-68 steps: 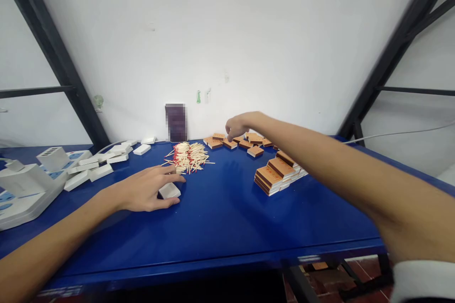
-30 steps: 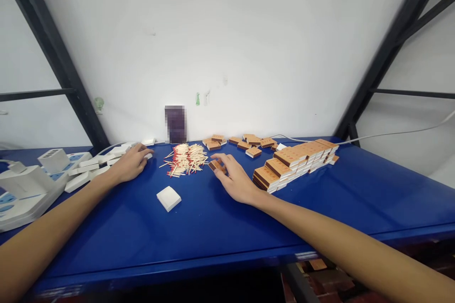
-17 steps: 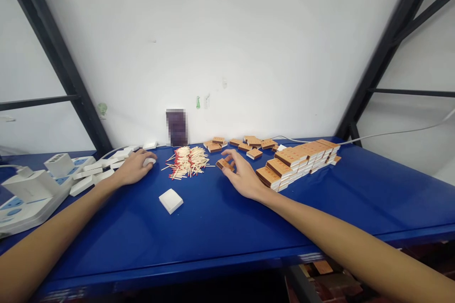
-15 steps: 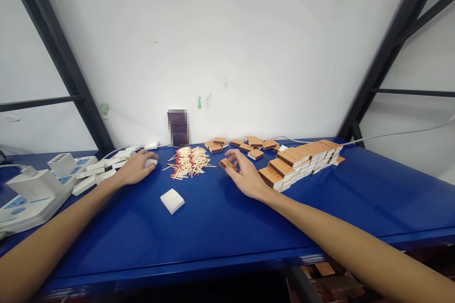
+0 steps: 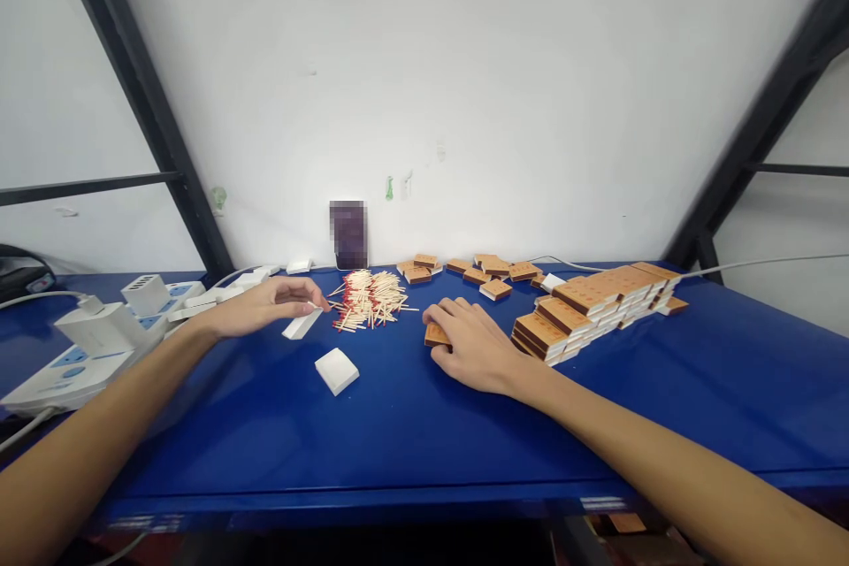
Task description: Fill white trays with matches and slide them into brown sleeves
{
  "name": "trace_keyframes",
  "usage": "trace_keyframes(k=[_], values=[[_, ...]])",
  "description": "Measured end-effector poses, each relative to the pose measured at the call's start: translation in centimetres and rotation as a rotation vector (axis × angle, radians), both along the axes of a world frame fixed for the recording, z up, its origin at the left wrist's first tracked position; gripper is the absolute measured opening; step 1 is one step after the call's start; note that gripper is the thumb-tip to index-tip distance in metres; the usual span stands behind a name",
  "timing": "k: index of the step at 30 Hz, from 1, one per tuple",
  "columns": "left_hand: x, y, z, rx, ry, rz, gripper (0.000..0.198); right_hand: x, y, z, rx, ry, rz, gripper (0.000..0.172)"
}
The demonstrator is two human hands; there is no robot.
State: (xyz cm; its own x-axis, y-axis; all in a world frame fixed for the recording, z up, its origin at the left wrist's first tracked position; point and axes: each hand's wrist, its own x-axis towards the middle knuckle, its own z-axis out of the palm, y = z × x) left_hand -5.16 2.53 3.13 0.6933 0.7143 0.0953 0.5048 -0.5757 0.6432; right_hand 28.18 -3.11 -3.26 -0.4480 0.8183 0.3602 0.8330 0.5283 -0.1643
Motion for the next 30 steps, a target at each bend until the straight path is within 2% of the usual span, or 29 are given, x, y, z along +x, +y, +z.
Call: trace_keyframes(k=[4, 7, 11, 15, 20, 24, 28, 30], values=[[-0.6, -0.6, 0.4, -0.17, 0.042, -0.121, 0.021, -0.3, 0.4, 0.9, 0.067, -0.032, 0.015, 0.019], [-0.5, -0.7, 0.4, -0.226, 0.169, -0.183, 0.019, -1.4, 1.6, 1.3, 0.109, -0.118, 0.075, 0.022], [0.7, -1.2, 0.1, -0.128, 0.267, -0.172, 0.021, -3.9, 3.5, 1.4, 0.153, -0.286, 0.165, 0.032], [2.0, -2.2, -0.3, -0.037, 0.328, -0.173, 0.033, -5.6, 4.7, 1.2, 0.187, -0.419, 0.169, 0.03], [3.5, -3.9, -1.1, 0.128, 0.432, -0.116, 0.033, -6.0, 5.6, 1.2, 0.217, -0.458, 0.172, 0.03], [4.9, -5.0, -1.7, 0.2, 0.428, -0.133, 0.045, -6.0, 6.5, 1.4, 0.219, -0.474, 0.251, 0.028], [4.5, -4.2, -1.8, 0.216, 0.315, -0.156, 0.044, -6.3, 6.6, 1.8, 0.284, -0.509, 0.285, 0.023], [3.5, -2.8, -2.1, 0.293, 0.229, -0.086, 0.04, -6.6, 5.8, 2.2, 0.341, -0.476, 0.287, 0.023]])
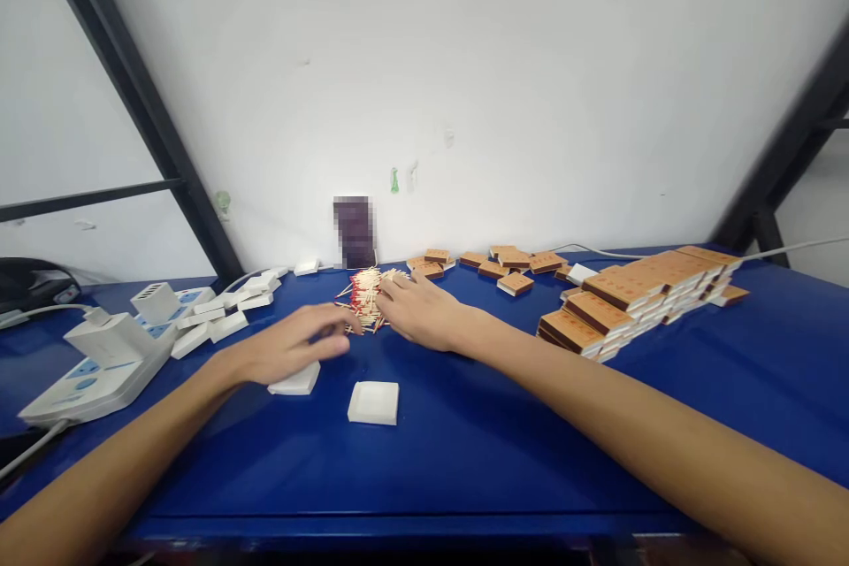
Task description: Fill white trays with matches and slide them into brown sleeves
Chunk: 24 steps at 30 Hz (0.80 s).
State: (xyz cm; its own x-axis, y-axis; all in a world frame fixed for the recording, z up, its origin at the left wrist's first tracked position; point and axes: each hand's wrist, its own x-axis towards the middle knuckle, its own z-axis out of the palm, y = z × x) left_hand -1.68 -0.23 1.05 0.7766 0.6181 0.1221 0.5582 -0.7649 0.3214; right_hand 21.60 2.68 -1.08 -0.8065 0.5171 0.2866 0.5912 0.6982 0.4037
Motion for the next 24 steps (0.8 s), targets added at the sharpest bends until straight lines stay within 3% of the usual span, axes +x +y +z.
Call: trace_keyframes(k=[2, 4, 7, 10, 15, 20, 24], values=[[-1.0, 1.6, -0.6, 0.123, -0.04, 0.085, 0.037, -0.3, -1.2, 0.4, -0.025, 0.084, 0.02, 0.024], [-1.7, 2.8, -1.3, 0.191, -0.028, 0.124, 0.03, -0.6, -2.6, 0.4, -0.175, 0.198, 0.05, 0.021], [-1.9, 3.7, -2.4, 0.189, -0.03, 0.113, 0.02, -0.6, -4.2, -0.3, -0.428, 0.352, 0.056, 0.016], [-1.5, 3.8, -2.9, 0.162, -0.054, 0.129, 0.019, -0.3, -4.7, -1.4, -0.52, 0.425, 0.046, 0.015], [-0.8, 3.8, -3.3, 0.156, -0.062, 0.191, 0.026, -0.4, -4.7, -2.1, -0.524, 0.472, 0.091, 0.015], [-0.4, 3.8, -3.3, 0.124, -0.074, 0.18, 0.018, -0.1, -4.8, -1.3, -0.511, 0.464, 0.037, 0.018], [-0.1, 3.2, -2.4, 0.149, -0.1, 0.163, 0.016, 1.1, -4.5, -0.7, -0.387, 0.424, 0.009, 0.019]])
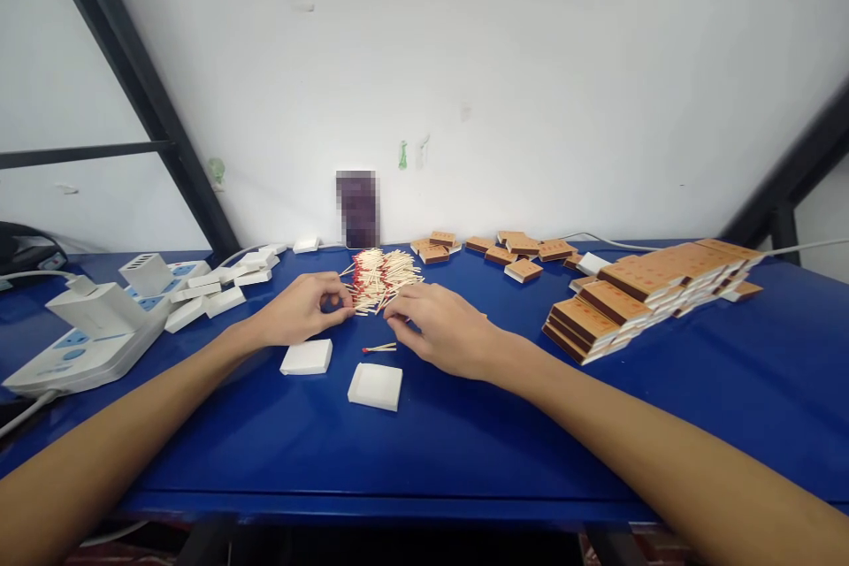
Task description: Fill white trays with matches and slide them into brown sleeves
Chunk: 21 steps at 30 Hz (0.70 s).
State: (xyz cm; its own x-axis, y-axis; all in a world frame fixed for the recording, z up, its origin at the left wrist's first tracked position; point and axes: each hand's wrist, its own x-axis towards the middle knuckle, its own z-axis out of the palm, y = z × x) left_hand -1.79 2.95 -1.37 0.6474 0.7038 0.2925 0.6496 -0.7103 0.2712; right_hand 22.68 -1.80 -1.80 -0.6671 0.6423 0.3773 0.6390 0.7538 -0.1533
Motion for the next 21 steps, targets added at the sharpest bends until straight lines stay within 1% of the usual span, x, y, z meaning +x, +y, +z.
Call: trace_keyframes(k=[2, 4, 7, 9, 13, 16, 19, 21], values=[[0.2, -0.4, 0.5, 0.006, -0.01, -0.018, 0.015, 0.7, 0.4, -0.1, 0.08, -0.091, -0.06, 0.02], [0.4, -0.9, 0.8, -0.013, 0.0, -0.067, 0.012, 1.2, 0.9, -0.2, 0.129, -0.194, -0.112, 0.021], [1.0, -1.7, 0.8, -0.067, 0.054, -0.161, 0.008, 1.6, 1.5, -0.4, 0.11, -0.294, -0.142, 0.02], [1.5, -2.1, 0.6, -0.081, 0.097, -0.174, 0.009, 1.6, 1.8, -0.5, 0.077, -0.318, -0.154, 0.018], [2.1, -2.6, 0.4, -0.054, 0.142, -0.145, 0.014, 1.6, 2.0, -0.8, 0.052, -0.319, -0.128, 0.016], [2.2, -2.8, 0.4, -0.05, 0.129, -0.165, 0.017, 1.6, 1.9, -0.9, 0.034, -0.29, -0.078, 0.015], [2.2, -3.1, 0.5, -0.084, 0.105, -0.176, 0.021, 1.3, 1.5, -0.8, -0.037, -0.182, -0.041, 0.016], [2.2, -3.2, 0.5, -0.113, 0.093, -0.174, 0.022, 0.8, 1.3, -0.6, -0.101, -0.084, -0.044, 0.018]])
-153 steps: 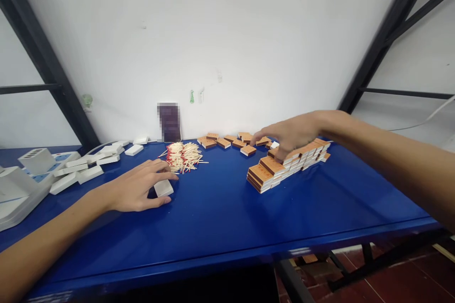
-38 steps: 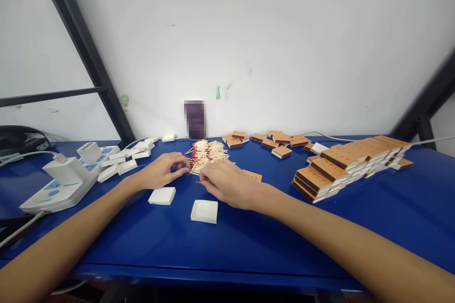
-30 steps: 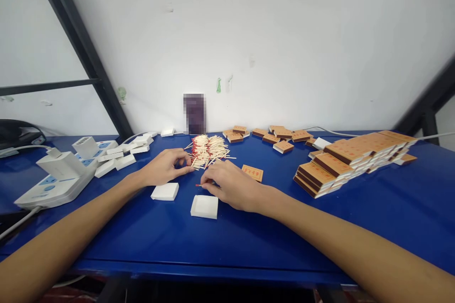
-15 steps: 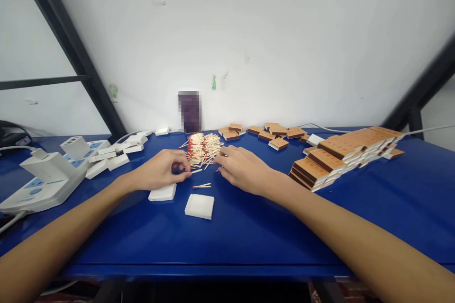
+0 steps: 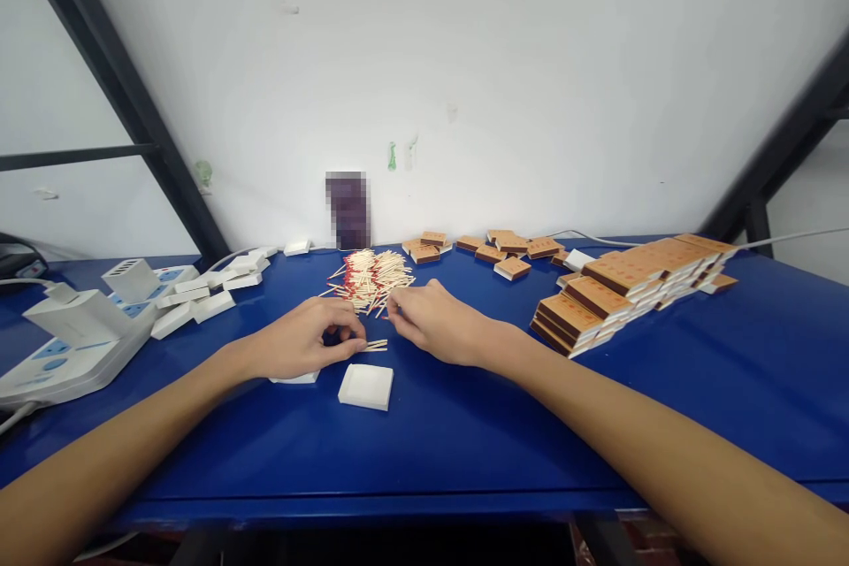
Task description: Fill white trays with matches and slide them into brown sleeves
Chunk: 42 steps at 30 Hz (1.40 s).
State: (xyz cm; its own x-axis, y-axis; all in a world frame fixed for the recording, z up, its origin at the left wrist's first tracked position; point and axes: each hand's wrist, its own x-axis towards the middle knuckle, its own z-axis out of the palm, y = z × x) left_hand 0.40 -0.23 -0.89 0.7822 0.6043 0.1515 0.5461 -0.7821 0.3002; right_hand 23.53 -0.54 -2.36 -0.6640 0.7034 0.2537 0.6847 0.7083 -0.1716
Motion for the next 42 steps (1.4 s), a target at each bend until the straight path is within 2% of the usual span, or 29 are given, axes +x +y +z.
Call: trace_keyframes(k=[4, 10, 15, 18, 25, 29, 35, 42], values=[[-0.2, 0.3, -0.3, -0.022, -0.021, -0.003, 0.018, -1.3, -0.6, 0.2, -0.09, 0.15, -0.038, 0.013], [-1.0, 1.4, -0.5, 0.003, -0.078, 0.011, 0.02, -2.1, -0.7, -0.5, -0.055, 0.168, -0.051, 0.01], [-1.8, 2.2, -0.4, 0.114, 0.009, 0.033, 0.02, -2.5, -1.0, -0.5, -0.093, 0.157, -0.017, 0.012], [-2.4, 2.6, -0.2, 0.165, 0.037, 0.047, 0.017, -2.1, -0.9, -0.2, -0.084, 0.172, -0.043, 0.018], [-3.3, 3.2, 0.1, 0.253, 0.125, 0.089, 0.016, -0.6, 1.2, -0.8, 0.036, -0.015, -0.068, 0.024], [-3.3, 3.3, 0.0, 0.208, 0.145, 0.085, 0.017, -0.7, 1.5, -0.9, 0.032, -0.084, -0.06, 0.027], [-2.9, 3.0, 0.6, 0.04, 0.105, 0.046, 0.013, -1.0, 1.3, -0.6, 0.063, -0.118, -0.013, 0.023], [-0.1, 2.0, 0.1, 0.052, 0.088, 0.01, 0.012, -0.9, 1.9, -0.9, 0.075, -0.106, 0.03, 0.024]])
